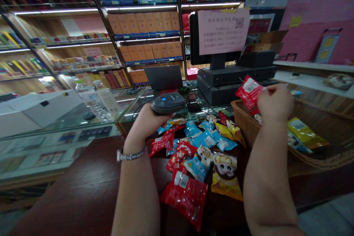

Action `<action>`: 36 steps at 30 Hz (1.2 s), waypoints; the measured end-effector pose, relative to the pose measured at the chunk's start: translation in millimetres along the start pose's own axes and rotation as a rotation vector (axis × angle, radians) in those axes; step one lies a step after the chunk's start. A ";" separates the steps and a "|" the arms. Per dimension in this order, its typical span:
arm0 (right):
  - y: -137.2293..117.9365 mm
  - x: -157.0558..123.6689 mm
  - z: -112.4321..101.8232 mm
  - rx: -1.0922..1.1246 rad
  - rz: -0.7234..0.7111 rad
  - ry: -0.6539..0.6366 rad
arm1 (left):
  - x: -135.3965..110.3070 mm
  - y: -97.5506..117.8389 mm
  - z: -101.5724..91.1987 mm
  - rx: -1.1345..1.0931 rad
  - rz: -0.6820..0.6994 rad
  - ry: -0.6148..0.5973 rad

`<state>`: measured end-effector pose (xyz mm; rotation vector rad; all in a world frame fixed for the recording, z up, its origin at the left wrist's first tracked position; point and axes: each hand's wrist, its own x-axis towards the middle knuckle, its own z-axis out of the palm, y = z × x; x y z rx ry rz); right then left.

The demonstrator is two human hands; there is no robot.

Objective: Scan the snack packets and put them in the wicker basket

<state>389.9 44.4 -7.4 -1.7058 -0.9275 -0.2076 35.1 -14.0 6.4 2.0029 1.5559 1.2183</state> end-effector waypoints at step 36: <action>-62.5 -131.2 142.7 0.368 -0.229 -0.971 | 0.0 -8.3 -11.5 -0.035 -0.018 0.064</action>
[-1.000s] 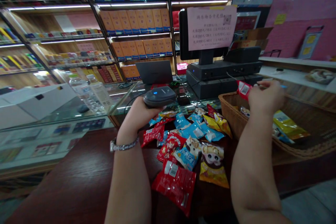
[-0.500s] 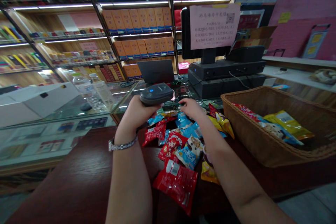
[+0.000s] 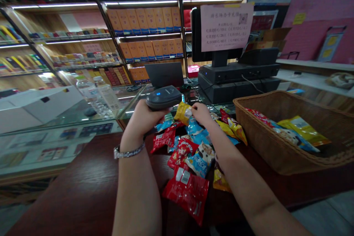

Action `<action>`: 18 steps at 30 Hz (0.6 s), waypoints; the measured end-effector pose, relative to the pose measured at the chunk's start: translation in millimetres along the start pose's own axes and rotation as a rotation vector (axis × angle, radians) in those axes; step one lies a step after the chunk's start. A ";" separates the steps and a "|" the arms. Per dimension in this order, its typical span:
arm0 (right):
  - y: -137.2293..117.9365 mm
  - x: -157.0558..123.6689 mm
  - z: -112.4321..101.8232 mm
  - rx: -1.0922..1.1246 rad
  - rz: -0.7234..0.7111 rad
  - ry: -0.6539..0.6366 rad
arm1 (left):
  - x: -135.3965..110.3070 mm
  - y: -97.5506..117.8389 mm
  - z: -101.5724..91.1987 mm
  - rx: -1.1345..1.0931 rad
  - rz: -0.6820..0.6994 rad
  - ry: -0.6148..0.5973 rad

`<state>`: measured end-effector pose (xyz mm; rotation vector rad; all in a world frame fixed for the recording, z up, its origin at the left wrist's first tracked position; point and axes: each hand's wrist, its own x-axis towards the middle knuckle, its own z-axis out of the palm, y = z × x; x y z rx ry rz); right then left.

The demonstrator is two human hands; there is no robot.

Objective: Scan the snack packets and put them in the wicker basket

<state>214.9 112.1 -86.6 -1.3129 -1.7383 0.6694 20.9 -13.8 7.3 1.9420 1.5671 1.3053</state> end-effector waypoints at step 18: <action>-7.9 6.5 -59.3 0.728 0.322 0.278 | 1.5 7.6 18.1 0.003 0.062 -0.083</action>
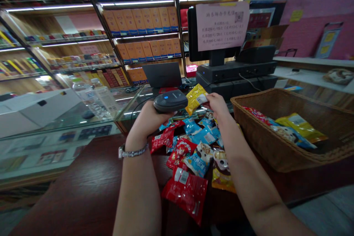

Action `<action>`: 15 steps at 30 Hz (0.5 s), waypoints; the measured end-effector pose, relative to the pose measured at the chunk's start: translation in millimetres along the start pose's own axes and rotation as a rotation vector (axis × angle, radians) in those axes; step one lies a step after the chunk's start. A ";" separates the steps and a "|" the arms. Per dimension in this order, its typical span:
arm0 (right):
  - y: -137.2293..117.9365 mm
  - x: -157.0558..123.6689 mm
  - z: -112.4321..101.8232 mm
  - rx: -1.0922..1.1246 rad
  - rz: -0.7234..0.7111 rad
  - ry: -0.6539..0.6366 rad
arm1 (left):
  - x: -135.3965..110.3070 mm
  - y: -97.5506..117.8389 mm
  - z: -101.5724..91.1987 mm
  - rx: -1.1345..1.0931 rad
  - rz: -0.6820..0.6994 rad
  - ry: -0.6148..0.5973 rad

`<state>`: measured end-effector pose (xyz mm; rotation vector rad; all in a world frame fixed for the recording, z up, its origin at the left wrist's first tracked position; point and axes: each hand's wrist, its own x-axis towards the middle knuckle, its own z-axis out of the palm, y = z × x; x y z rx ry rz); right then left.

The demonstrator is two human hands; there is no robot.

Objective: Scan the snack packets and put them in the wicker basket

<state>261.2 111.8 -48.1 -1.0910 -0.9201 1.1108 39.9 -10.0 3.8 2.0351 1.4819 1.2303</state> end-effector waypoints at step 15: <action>2.5 1.1 -8.6 -0.393 -0.475 0.084 | 1.1 -3.9 -0.5 0.011 -0.004 -0.015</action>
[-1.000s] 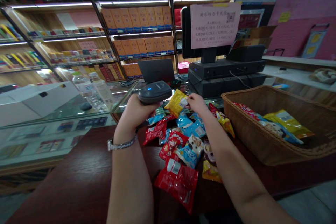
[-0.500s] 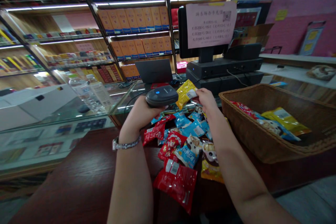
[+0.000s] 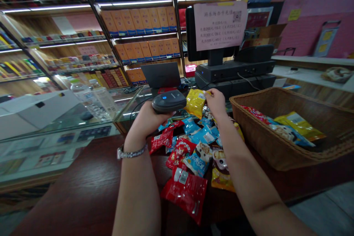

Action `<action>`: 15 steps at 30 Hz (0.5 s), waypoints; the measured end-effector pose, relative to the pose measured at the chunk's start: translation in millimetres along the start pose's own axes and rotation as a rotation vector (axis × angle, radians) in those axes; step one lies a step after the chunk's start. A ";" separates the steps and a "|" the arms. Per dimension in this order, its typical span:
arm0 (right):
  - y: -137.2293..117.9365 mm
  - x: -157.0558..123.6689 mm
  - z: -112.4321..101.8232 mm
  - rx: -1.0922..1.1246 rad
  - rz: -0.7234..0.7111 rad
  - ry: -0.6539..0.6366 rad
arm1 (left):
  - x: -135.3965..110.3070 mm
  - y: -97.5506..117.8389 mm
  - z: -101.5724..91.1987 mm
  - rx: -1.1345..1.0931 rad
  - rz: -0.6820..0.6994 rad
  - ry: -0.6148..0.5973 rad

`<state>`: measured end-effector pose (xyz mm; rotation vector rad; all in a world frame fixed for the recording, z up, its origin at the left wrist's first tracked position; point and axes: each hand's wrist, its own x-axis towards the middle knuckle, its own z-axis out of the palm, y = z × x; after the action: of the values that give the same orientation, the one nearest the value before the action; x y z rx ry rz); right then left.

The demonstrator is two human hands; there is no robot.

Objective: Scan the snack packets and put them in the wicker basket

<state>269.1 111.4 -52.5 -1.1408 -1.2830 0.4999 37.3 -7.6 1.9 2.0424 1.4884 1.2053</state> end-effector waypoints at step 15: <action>-35.7 -24.3 1.2 0.228 -0.165 -0.486 | 2.5 5.3 7.9 -0.333 -0.020 0.067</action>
<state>251.1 77.0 -33.5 -0.7357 -1.6720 0.8086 46.9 -5.8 2.1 1.7784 1.2336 1.4179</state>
